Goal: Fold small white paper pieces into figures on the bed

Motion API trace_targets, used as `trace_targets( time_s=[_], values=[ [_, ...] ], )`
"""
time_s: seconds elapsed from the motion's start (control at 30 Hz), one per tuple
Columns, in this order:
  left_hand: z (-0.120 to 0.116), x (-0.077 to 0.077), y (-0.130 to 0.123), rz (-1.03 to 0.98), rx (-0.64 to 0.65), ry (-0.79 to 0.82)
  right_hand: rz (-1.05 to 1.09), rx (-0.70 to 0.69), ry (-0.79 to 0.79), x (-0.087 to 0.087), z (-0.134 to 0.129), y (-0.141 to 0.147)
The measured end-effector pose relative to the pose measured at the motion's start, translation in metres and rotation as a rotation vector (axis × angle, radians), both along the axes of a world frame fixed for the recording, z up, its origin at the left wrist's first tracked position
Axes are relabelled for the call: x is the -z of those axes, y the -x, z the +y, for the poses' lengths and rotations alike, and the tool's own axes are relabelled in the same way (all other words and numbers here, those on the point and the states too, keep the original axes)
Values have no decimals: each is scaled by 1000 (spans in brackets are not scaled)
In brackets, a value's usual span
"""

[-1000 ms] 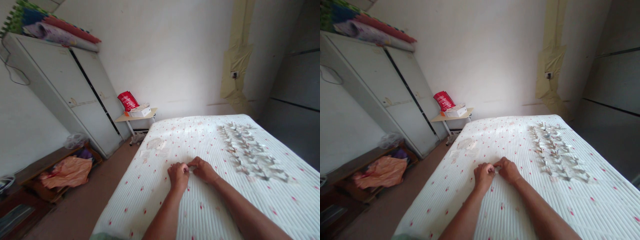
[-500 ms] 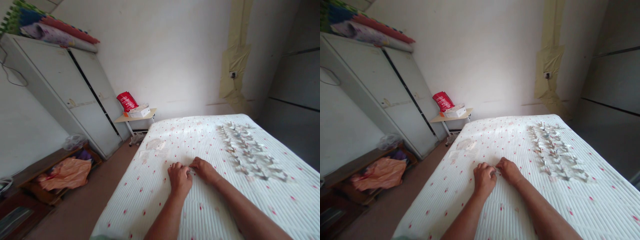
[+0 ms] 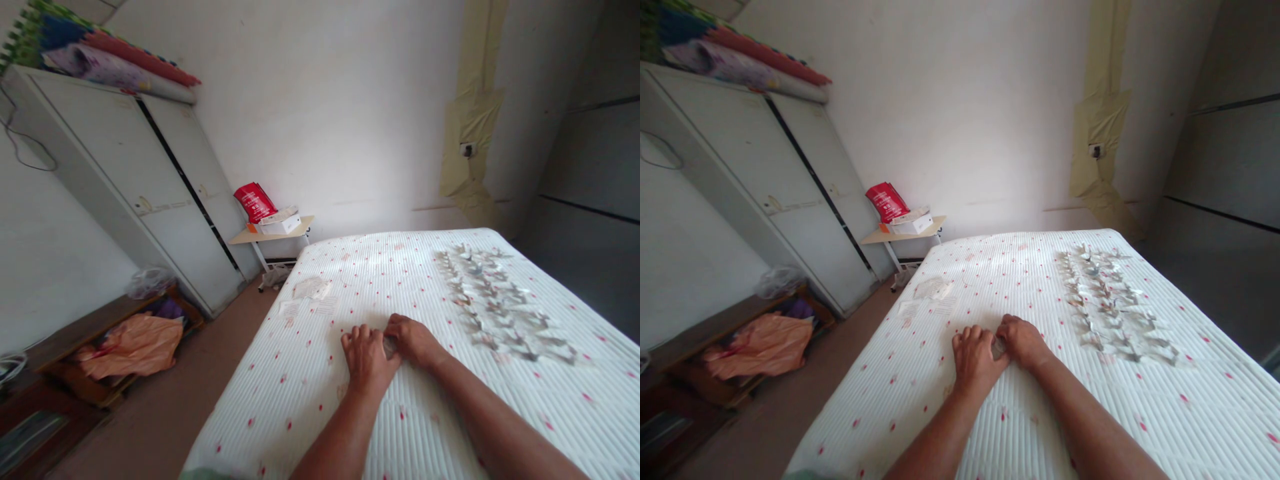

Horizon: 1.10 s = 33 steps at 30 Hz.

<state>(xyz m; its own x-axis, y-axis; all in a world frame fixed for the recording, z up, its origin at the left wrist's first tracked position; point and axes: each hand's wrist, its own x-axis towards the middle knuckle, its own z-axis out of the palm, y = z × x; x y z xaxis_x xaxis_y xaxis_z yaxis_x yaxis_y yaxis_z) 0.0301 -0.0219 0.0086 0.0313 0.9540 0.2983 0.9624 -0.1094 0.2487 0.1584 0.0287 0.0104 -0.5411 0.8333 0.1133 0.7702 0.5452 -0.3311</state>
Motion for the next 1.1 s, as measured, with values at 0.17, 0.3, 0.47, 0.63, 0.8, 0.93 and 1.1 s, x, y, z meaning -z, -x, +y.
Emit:
trace_targets(
  time_s=[0.17,0.3,0.47,0.63,0.8,0.93,1.1],
  values=[
    [-3,-1,3,-4,13,3,50,35,5,1,0,-2],
    [-5,-2,7,12,40,11,184,4,1,2,-1,-4],
    [-1,-1,15,6,72,27,189,-54,8,4,0,-5],
    [5,-2,22,-16,110,55,174,-66,13,3,0,-5],
    [5,-1,24,-26,157,35,144,-113,0,2,0,-5],
    [3,-2,25,-13,179,25,107,-139,-18,6,3,-6],
    [6,-1,24,-11,151,64,86,-170,-25,7,5,-7]
  ],
)
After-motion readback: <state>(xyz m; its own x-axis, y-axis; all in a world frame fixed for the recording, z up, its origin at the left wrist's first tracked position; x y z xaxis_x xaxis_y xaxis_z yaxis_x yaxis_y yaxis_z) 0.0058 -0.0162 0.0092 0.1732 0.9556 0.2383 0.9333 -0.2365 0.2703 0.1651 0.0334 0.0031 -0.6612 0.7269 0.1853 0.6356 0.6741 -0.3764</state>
